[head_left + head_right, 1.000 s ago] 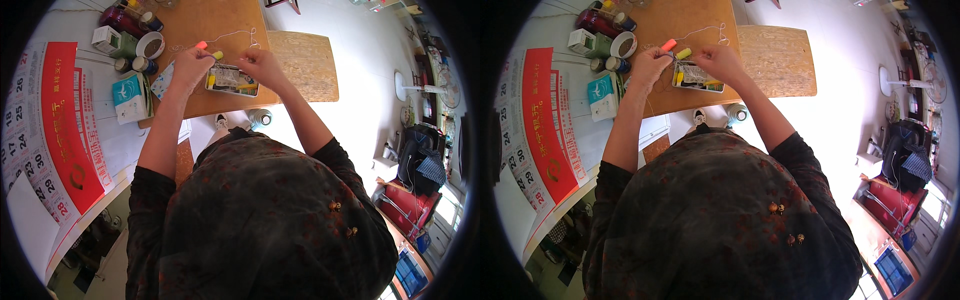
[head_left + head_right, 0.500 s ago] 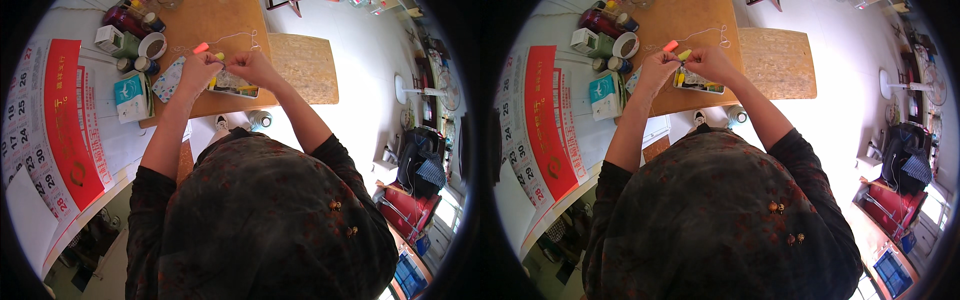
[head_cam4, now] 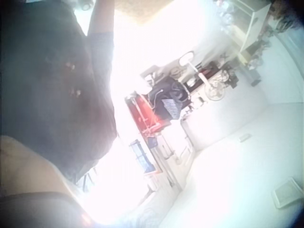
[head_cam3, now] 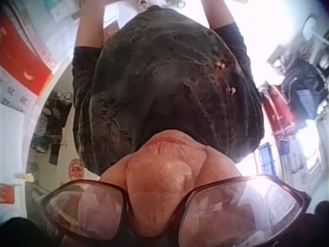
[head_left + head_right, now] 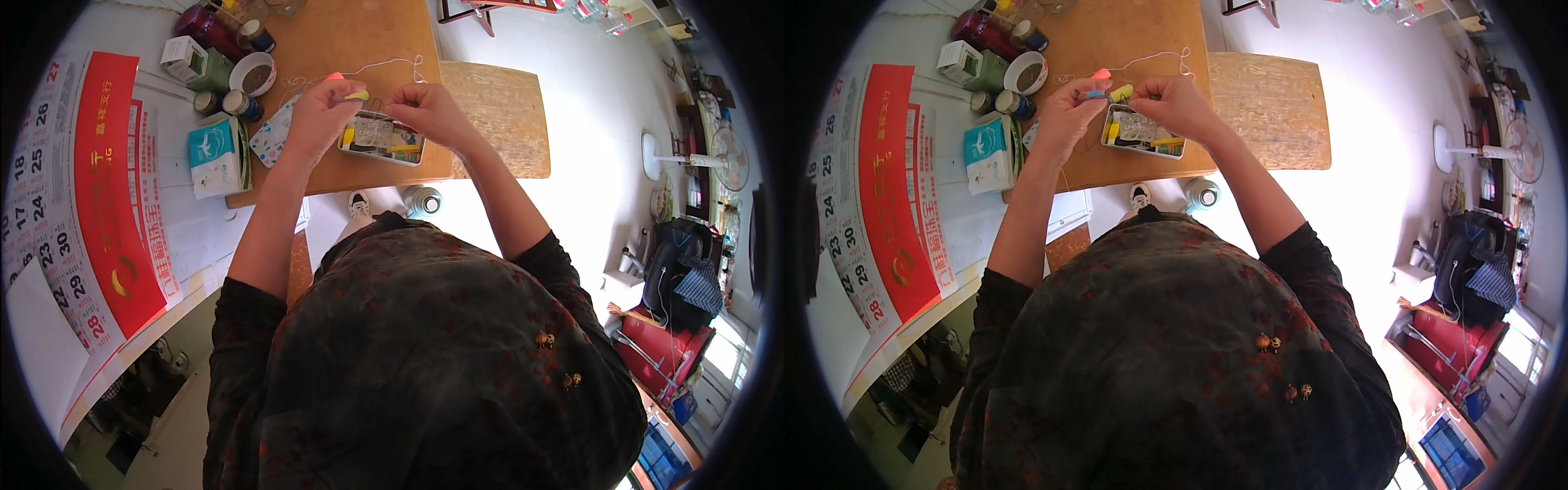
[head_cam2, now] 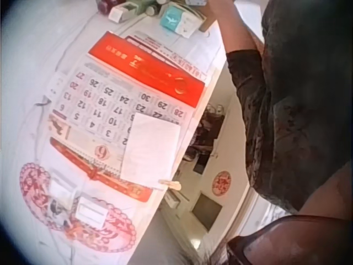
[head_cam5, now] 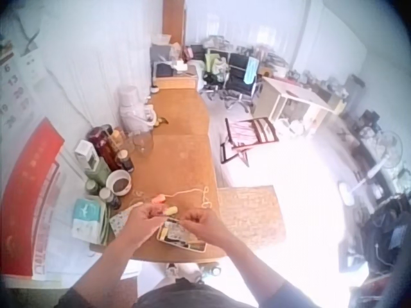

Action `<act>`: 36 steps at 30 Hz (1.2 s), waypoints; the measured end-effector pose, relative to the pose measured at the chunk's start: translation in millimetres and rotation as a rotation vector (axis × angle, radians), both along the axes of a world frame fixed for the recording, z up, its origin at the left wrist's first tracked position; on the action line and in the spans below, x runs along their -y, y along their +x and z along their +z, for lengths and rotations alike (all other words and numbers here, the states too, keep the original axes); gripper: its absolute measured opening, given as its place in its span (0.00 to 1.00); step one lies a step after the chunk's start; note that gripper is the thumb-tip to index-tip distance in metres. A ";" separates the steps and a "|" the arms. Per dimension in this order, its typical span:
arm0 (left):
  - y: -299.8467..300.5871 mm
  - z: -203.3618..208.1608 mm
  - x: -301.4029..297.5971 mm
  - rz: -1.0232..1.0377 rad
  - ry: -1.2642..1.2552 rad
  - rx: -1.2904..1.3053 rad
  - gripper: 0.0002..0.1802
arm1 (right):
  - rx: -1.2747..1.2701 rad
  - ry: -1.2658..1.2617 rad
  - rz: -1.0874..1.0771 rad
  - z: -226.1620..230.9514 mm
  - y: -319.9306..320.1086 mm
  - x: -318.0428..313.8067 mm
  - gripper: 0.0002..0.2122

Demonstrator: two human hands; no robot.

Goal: The person threads a needle with white thread, then sews a patterned fabric cover on a bed. They walk to a table to retrieve a needle and thread, return to the bed, and continue stitching the cover.

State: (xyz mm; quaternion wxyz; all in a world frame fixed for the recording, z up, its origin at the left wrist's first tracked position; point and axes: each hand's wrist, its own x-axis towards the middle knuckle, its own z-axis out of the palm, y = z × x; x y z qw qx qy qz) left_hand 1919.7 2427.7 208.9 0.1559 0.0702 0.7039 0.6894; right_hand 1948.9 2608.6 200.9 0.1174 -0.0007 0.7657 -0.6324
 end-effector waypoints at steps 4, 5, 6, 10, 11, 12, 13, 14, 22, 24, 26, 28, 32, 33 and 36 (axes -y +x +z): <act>-6.8 -4.1 -4.5 -0.207 -0.182 -0.026 0.06 | -0.004 0.028 0.094 9.0 1.1 -2.8 0.05; -8.0 -3.1 -4.3 -0.185 -0.205 -0.040 0.05 | -0.011 0.016 0.099 8.2 1.2 -3.8 0.05; -9.5 -0.9 -3.4 -0.163 -0.227 -0.055 0.05 | -0.018 0.003 0.105 6.5 1.0 -5.1 0.05; -11.7 -1.3 -0.5 0.007 -0.155 -0.036 0.04 | -0.057 -0.077 0.071 -0.2 -0.8 -12.7 0.06; -11.9 -0.7 0.5 0.037 -0.204 -0.027 0.04 | -0.049 -0.089 0.076 -0.4 -1.2 -15.5 0.06; -11.8 0.8 1.7 0.066 -0.254 -0.018 0.04 | -0.042 -0.100 0.081 -0.2 -1.4 -19.0 0.05; -12.1 1.6 3.5 0.097 -0.303 -0.008 0.05 | -0.034 -0.111 0.087 0.5 -1.3 -21.9 0.05; -13.3 -1.6 6.0 0.139 -0.350 -0.015 0.05 | -0.029 -0.106 0.076 1.8 -1.0 -24.1 0.05; -21.2 -61.5 31.9 0.326 -0.447 0.004 0.04 | 0.026 -0.131 -0.003 3.9 -3.4 -43.4 0.04; -21.4 -72.9 37.4 0.344 -0.457 0.022 0.04 | 0.049 -0.211 -0.004 0.7 -4.7 -49.2 0.04; -19.7 -73.5 37.0 0.339 -0.451 0.051 0.05 | 0.057 -0.277 -0.014 0.7 -4.9 -54.4 0.03; -16.9 -67.7 35.0 0.310 -0.431 0.090 0.05 | 0.046 -0.332 -0.035 3.4 -4.5 -59.2 0.03; -9.1 -41.1 17.6 0.182 -0.251 0.120 0.06 | 0.033 -0.332 -0.082 4.3 1.5 -64.7 0.04; -9.5 -35.1 13.6 0.139 -0.226 0.135 0.06 | 0.046 -0.343 -0.082 4.8 4.3 -66.6 0.04; -14.2 -41.5 3.6 -0.025 -0.229 0.086 0.08 | 0.076 -0.344 -0.106 5.1 12.5 -68.5 0.05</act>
